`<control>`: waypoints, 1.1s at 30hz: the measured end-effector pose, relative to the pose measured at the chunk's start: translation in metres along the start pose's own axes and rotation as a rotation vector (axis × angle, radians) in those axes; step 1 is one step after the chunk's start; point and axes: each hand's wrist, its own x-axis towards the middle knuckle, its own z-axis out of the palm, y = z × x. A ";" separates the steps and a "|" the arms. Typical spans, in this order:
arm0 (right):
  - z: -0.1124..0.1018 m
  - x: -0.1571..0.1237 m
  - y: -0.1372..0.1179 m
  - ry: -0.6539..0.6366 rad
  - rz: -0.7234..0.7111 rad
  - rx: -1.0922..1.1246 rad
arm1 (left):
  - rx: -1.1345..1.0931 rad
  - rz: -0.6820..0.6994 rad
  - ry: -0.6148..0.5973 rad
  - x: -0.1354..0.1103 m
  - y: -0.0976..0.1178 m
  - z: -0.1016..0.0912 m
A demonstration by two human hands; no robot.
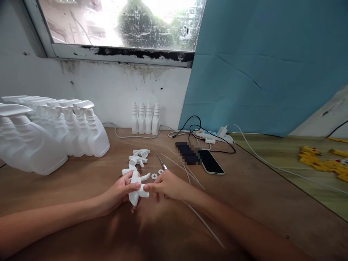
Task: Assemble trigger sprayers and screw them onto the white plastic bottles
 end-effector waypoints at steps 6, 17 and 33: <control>-0.038 0.017 0.020 0.240 -0.136 0.044 | -0.095 0.002 -0.010 -0.009 0.006 -0.007; -0.072 0.051 0.062 0.751 -0.301 -0.467 | -0.378 -0.137 -0.189 -0.007 0.001 -0.009; -0.039 0.009 0.028 0.509 -0.570 -0.281 | -0.333 -0.192 -0.032 -0.006 0.004 -0.007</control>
